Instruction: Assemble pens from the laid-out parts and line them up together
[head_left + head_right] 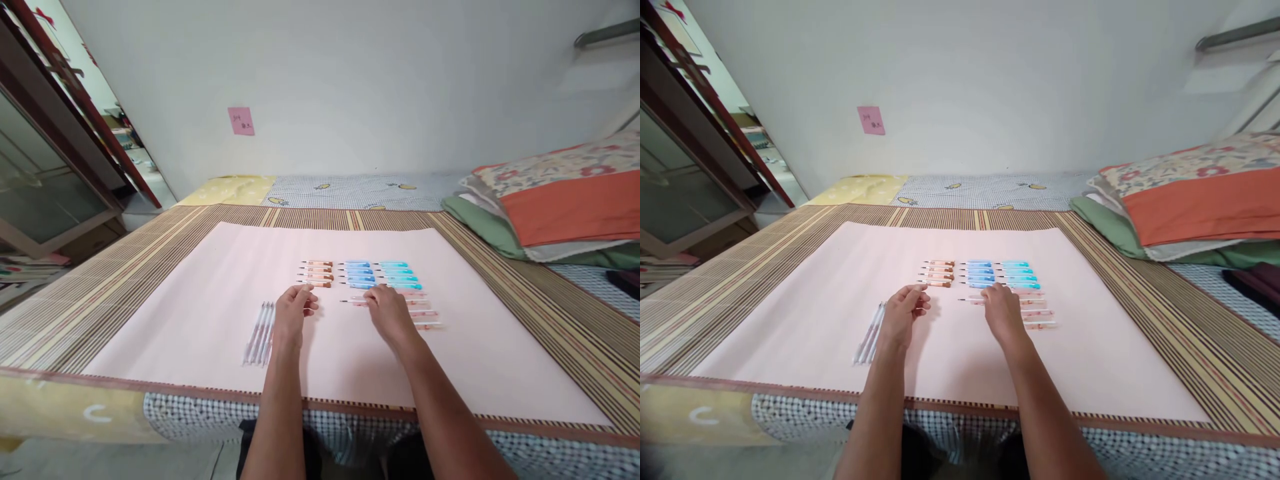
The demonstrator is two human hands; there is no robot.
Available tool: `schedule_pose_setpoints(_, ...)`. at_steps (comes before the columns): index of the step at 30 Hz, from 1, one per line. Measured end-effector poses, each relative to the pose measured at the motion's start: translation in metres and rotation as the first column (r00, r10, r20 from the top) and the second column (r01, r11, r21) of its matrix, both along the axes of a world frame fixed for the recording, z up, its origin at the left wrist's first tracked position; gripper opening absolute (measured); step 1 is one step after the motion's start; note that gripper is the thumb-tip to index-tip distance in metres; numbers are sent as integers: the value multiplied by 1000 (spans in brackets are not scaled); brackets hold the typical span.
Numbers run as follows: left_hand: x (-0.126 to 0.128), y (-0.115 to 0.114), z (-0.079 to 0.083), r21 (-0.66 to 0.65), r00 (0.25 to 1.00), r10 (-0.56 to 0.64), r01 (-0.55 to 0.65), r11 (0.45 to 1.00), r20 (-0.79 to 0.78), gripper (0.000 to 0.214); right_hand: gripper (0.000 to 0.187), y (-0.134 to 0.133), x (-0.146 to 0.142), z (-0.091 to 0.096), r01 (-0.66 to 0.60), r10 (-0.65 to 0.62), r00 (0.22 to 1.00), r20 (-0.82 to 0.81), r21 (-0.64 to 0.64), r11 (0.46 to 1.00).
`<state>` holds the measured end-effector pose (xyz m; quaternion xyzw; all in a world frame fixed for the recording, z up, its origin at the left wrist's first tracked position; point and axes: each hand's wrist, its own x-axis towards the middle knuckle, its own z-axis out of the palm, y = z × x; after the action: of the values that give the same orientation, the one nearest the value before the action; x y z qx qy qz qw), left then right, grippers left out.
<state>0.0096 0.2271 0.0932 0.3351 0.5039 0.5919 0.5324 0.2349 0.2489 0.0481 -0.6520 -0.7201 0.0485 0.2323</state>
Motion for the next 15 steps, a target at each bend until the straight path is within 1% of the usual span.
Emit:
schedule_pose_setpoints(3, -1, 0, -1, -13, 1000, 3, -2, 1000, 13, 40, 22, -1, 2, 1, 25, -20, 995, -93, 55, 998)
schedule_pose_setpoints(5, -1, -1, -1, -20, 1000, 0, 1, 1000, 29, 40, 21, -2, 3, 2, 47, -37, 993, -115, 84, 995)
schedule_pose_setpoints(7, -2, -1, -2, -24, 999, -9, 10, 1000, 43, 40, 23, -2, 4, 2, 36, -31, 996, -85, 62, 997)
schedule_pose_setpoints(10, -2, -1, -3, -26, 999, -15, 16, 1000, 48, 41, 27, -2, 4, 2, 9, -10, 999, -47, -22, 1000)
schedule_pose_setpoints(13, -2, -1, -5, -28, 999, -13, 14, 999, 47, 40, 27, -4, 4, 2, -18, 13, 996, -93, -57, 998)
schedule_pose_setpoints(15, -1, -1, -5, -30, 999, -16, 18, 999, 44, 40, 27, -4, 3, 2, -39, 30, 986, -165, -53, 998)
